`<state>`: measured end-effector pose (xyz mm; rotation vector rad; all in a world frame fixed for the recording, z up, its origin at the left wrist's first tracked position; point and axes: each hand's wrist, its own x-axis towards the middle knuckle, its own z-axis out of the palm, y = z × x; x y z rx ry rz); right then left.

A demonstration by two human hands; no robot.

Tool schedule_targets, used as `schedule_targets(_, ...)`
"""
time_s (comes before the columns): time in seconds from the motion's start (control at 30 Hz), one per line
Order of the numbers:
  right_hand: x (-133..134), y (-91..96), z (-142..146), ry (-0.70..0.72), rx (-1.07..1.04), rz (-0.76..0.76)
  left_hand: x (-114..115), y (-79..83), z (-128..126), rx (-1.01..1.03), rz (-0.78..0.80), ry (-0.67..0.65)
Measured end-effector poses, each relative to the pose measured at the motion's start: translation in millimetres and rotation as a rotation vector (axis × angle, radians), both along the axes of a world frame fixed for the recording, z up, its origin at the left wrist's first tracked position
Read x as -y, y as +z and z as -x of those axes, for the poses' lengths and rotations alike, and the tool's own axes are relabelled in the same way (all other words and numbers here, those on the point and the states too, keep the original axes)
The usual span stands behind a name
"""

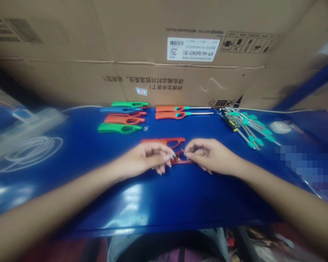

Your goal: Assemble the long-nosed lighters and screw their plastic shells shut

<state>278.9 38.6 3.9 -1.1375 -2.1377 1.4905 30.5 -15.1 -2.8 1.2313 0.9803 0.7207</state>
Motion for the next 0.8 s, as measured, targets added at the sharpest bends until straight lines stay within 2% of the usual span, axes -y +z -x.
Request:
schedule_targets(0.07, 0.5, 0.4, -2.0, 0.028, 0.043, -0.136, -0.2, 0.2, 0.0, -0.007, 0.003, 0.004)
schedule_targets(0.13, 0.7, 0.8, -3.3, 0.073, 0.072, -0.198, -0.4, 0.4, -0.1, -0.01, 0.004, 0.0)
schedule_targets(0.37, 0.0, 1.8, -3.1, 0.084, 0.121, -0.107, -1.2, -0.7, -0.6, -0.005, 0.037, 0.012)
schedule_targets(0.43, -0.3, 2.4, -3.4, 0.087, 0.123, -0.134, -1.6, -1.3, -0.4, -0.004, 0.031, 0.015)
schedule_targets(0.5, -0.8, 2.8, -4.1, 0.093, 0.119, -0.239, -1.9, -1.6, -0.1, -0.005, 0.01, 0.019)
schedule_targets(0.6, -2.6, 2.4, -5.4, 0.11, 0.101, -0.456, -1.9, -0.7, 0.1, -0.007, -0.051, 0.042)
schedule_targets(0.67, -4.2, 1.7, -6.4, 0.141, 0.105, -0.548, -1.2, 0.1, -0.3, -0.032, -0.115, 0.068)
schedule_targets(0.8, -6.4, 0.2, -7.4, 0.197, 0.149, -0.568, 2.2, 0.2, -2.1, -0.189, -0.331, 0.097)
